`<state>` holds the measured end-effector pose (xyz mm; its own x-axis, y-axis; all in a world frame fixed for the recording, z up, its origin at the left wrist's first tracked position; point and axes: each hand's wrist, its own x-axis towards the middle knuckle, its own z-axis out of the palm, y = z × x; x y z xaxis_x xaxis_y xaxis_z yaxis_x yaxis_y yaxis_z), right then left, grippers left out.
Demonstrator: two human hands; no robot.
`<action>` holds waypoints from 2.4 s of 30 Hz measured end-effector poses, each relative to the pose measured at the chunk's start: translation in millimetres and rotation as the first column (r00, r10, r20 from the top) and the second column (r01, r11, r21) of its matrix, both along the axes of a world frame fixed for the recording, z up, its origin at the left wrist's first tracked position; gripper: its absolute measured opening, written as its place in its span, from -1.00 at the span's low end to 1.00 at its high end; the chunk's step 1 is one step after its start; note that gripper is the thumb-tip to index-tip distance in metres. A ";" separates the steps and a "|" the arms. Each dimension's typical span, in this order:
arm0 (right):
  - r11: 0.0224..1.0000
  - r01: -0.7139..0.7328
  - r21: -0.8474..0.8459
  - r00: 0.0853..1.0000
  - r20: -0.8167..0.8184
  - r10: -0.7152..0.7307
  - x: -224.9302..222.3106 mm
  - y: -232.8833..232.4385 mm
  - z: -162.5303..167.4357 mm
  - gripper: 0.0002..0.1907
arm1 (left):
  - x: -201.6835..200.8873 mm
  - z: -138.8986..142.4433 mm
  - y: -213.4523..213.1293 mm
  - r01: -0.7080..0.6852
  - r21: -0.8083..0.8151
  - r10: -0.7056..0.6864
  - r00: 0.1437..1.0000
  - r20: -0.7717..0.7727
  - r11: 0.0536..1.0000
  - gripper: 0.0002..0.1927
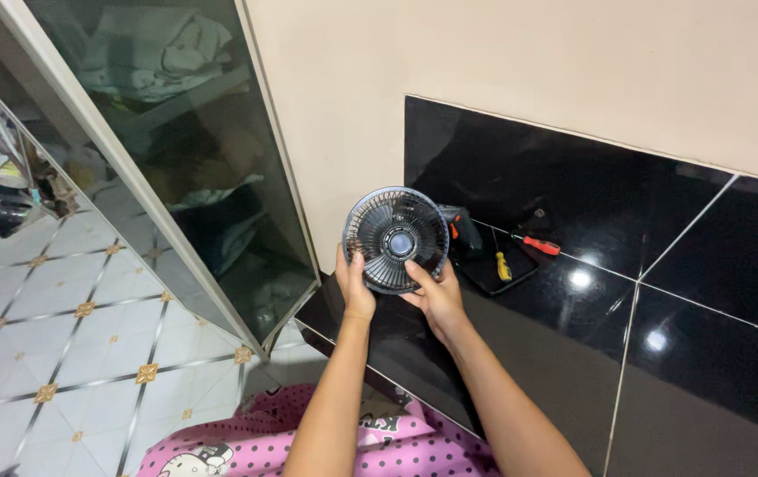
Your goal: The person services a small electric desk fan on a black tiled counter. They hold the fan guard, use a cordless drill and screwdrivers to loosen its parts, work on the fan's rear housing and power cord area, and repeatedly reposition the fan while unscrewing and adjusting its components.
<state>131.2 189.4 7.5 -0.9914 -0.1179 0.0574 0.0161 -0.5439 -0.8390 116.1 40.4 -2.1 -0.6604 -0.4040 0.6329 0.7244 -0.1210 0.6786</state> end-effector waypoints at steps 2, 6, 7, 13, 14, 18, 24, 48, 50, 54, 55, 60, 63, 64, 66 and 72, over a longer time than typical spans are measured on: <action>0.999 -0.012 -0.045 1.000 -0.006 0.012 -0.2 5.3 1.9 -0.40 | -2.8 -5.3 0.5 -0.038 -0.027 0.039 0.999 0.016 0.999 -0.53; 0.991 -0.066 -0.119 0.998 -0.032 0.063 -3.1 14.9 9.9 -0.46 | -4.2 -5.9 -8.9 0.254 0.411 -0.245 0.967 -0.075 0.876 -0.52; 0.988 -0.080 -0.134 0.997 -0.034 0.076 -3.6 17.2 12.5 -0.46 | -2.7 -5.6 -12.8 0.169 0.384 -0.201 0.979 0.044 0.908 -0.57; 0.902 -0.311 -0.300 0.947 -0.174 0.269 6.8 30.3 24.4 -0.26 | 14.7 16.5 -23.5 -0.125 -0.222 0.180 0.951 0.253 0.967 -0.55; 0.904 -0.310 -0.294 0.948 -0.172 0.269 9.9 29.7 25.7 -0.25 | 17.9 22.0 -24.6 -0.203 -0.437 0.312 0.931 0.192 0.876 -0.46; 0.893 -0.330 -0.306 0.939 -0.202 0.278 21.8 31.0 29.3 -0.25 | 16.2 39.1 -27.9 -0.306 -0.807 0.540 0.841 0.019 0.504 -0.22; 0.850 -0.409 -0.331 0.887 -0.362 0.286 26.0 40.2 30.2 -0.25 | -2.4 38.8 -53.7 -0.230 -0.822 0.519 0.850 0.092 0.521 -0.88; 0.853 -0.262 -0.451 0.949 -0.283 0.142 26.3 52.2 48.7 -0.29 | -13.5 146.5 5.3 0.450 0.424 -0.544 0.830 0.126 0.786 -0.75; 0.843 -0.261 -0.471 0.945 -0.304 0.122 26.9 59.3 51.9 -0.31 | -20.5 150.3 6.4 0.557 0.497 -0.652 0.758 0.025 0.665 -0.70; 0.819 -0.234 -0.524 0.952 -0.292 0.086 25.0 69.4 56.8 -0.33 | -34.0 146.0 11.0 0.625 0.579 -0.747 0.664 -0.040 0.524 -0.73; 0.813 -0.220 -0.539 0.957 -0.282 0.072 24.7 70.4 56.7 -0.33 | -35.2 142.3 11.1 0.601 0.581 -0.730 0.684 -0.019 0.548 -0.73; 0.854 -0.214 -0.474 0.961 -0.260 0.097 20.9 68.7 53.5 -0.33 | -37.9 120.6 7.4 0.473 0.594 -0.655 0.746 0.124 0.651 -0.72; 0.873 -0.227 -0.431 0.958 -0.261 0.121 20.2 66.0 50.6 -0.31 | -38.6 108.4 3.7 0.391 0.615 -0.596 0.787 0.163 0.685 -0.75; 0.878 -0.236 -0.416 0.954 -0.270 0.129 19.1 64.6 50.6 -0.30 | -38.6 105.7 0.5 0.436 0.596 -0.605 0.789 0.109 0.675 -0.73; 0.881 -0.238 -0.410 0.950 -0.288 0.122 18.3 63.2 49.5 -0.30 | -37.5 99.7 -6.0 0.520 0.549 -0.623 0.782 0.002 0.655 -0.68; 0.900 -0.237 -0.366 0.931 -0.350 0.103 17.4 67.1 48.8 -0.30 | -29.7 97.3 -15.6 0.419 0.584 -0.591 0.796 0.133 0.695 -0.39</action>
